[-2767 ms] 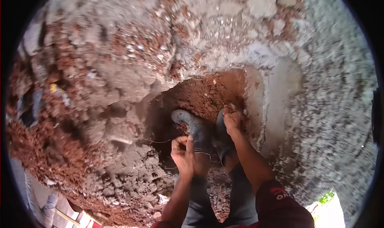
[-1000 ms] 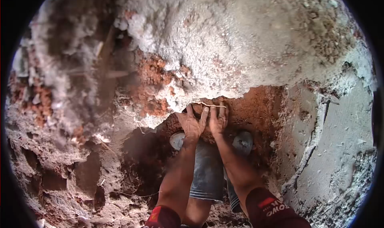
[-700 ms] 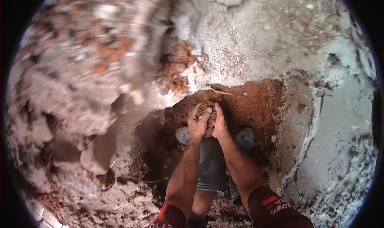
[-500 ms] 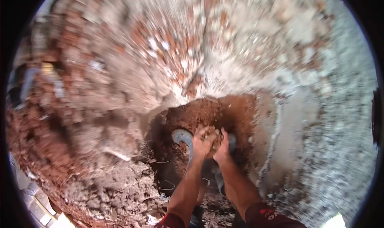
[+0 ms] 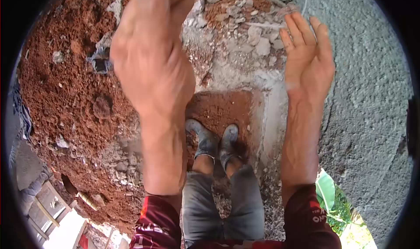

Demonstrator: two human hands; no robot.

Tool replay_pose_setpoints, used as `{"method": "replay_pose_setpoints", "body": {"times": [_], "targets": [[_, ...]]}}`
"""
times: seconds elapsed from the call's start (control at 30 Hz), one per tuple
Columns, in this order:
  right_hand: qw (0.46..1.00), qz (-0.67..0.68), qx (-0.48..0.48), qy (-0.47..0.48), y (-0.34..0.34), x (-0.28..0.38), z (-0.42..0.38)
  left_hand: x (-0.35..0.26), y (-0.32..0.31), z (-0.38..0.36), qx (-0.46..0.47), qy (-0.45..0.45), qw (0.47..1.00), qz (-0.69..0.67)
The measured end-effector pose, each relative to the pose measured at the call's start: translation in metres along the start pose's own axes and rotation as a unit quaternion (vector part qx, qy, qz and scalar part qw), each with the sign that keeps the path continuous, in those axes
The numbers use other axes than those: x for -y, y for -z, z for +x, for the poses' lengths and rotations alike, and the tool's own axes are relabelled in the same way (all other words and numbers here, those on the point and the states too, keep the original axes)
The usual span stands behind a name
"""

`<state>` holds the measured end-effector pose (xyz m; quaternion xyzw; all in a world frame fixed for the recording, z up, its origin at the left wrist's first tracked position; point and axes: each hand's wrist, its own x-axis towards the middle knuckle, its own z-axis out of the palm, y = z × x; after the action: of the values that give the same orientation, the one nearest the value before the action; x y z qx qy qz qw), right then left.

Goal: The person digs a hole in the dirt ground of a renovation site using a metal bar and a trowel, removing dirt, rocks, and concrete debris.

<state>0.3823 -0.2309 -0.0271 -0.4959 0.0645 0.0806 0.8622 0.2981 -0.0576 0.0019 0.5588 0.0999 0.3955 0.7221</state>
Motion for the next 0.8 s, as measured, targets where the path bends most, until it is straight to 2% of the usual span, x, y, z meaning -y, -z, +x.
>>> {"method": "replay_pose_setpoints", "body": {"times": [0.03,0.07,0.13,0.17,0.2,0.23,0.27,0.3,0.33,0.37,0.43,0.47,0.5,0.57,0.6,0.63,0.67,0.7,0.73,0.77,0.8], "targets": [[0.992,-0.098,0.063,0.057,0.026,-0.02,-0.007,0.005,0.018,-0.026,-0.008,0.011,0.998,0.065],[0.991,-0.112,0.058,0.037,0.056,-0.046,-0.028,0.023,0.051,-0.064,0.017,0.002,0.959,0.282],[0.97,-0.225,-0.014,-0.086,0.131,-0.126,-0.068,0.051,0.099,-0.153,-0.05,0.147,0.948,0.28],[0.954,-0.235,-0.047,-0.181,0.182,-0.177,-0.092,0.056,0.109,-0.196,-0.12,0.193,0.924,0.306],[0.928,-0.256,-0.103,-0.251,0.22,-0.22,-0.117,0.056,0.132,-0.246,-0.144,0.242,0.867,0.411],[0.892,-0.275,-0.161,-0.32,0.251,-0.258,-0.141,0.045,0.149,-0.28,-0.081,0.276,0.829,0.479],[0.886,-0.272,-0.172,-0.334,0.283,-0.293,-0.162,0.03,0.168,-0.313,-0.016,0.294,0.791,0.536],[0.793,-0.517,-0.116,-0.299,0.312,-0.326,-0.174,0.019,0.185,-0.34,0.048,0.307,0.749,0.585],[0.644,-0.723,-0.046,-0.246,0.333,-0.351,-0.184,0.01,0.197,-0.364,0.059,0.289,0.761,0.578],[0.64,-0.72,-0.047,-0.263,0.345,-0.368,-0.188,0.003,0.205,-0.381,0.07,0.274,0.771,0.57],[0.643,-0.741,-0.032,-0.188,0.359,-0.403,-0.183,-0.012,0.208,-0.379,0.155,0.239,0.733,0.618],[0.607,-0.772,0.03,-0.188,0.367,-0.414,-0.185,-0.026,0.213,-0.385,0.168,0.259,0.701,0.643],[0.57,-0.795,0.102,-0.181,0.362,-0.414,-0.186,-0.033,0.217,-0.385,0.174,0.229,0.683,0.672],[0.707,-0.676,0.111,-0.178,0.317,-0.397,-0.193,-0.054,0.226,-0.377,0.169,0.228,0.688,0.668],[0.757,-0.595,0.169,-0.211,0.296,-0.388,-0.199,-0.066,0.23,-0.372,0.158,0.245,0.688,0.665],[0.743,-0.59,0.228,-0.218,0.273,-0.369,-0.205,-0.082,0.233,-0.368,0.141,0.258,0.69,0.662],[0.731,-0.571,0.268,-0.261,0.271,-0.364,-0.215,-0.103,0.234,-0.361,0.15,0.256,0.652,0.698],[0.671,-0.62,0.282,-0.293,0.235,-0.335,-0.217,-0.124,0.235,-0.355,0.16,0.255,0.617,0.727],[0.648,-0.636,0.294,-0.297,0.214,-0.317,-0.221,-0.139,0.243,-0.352,0.073,0.206,0.585,0.781],[0.677,-0.614,0.307,-0.266,0.207,-0.304,-0.23,-0.151,0.25,-0.347,-0.008,0.153,0.553,0.819],[0.701,-0.597,0.313,-0.234,0.2,-0.294,-0.235,-0.163,0.262,-0.333,-0.075,0.1,0.486,0.865]]}}
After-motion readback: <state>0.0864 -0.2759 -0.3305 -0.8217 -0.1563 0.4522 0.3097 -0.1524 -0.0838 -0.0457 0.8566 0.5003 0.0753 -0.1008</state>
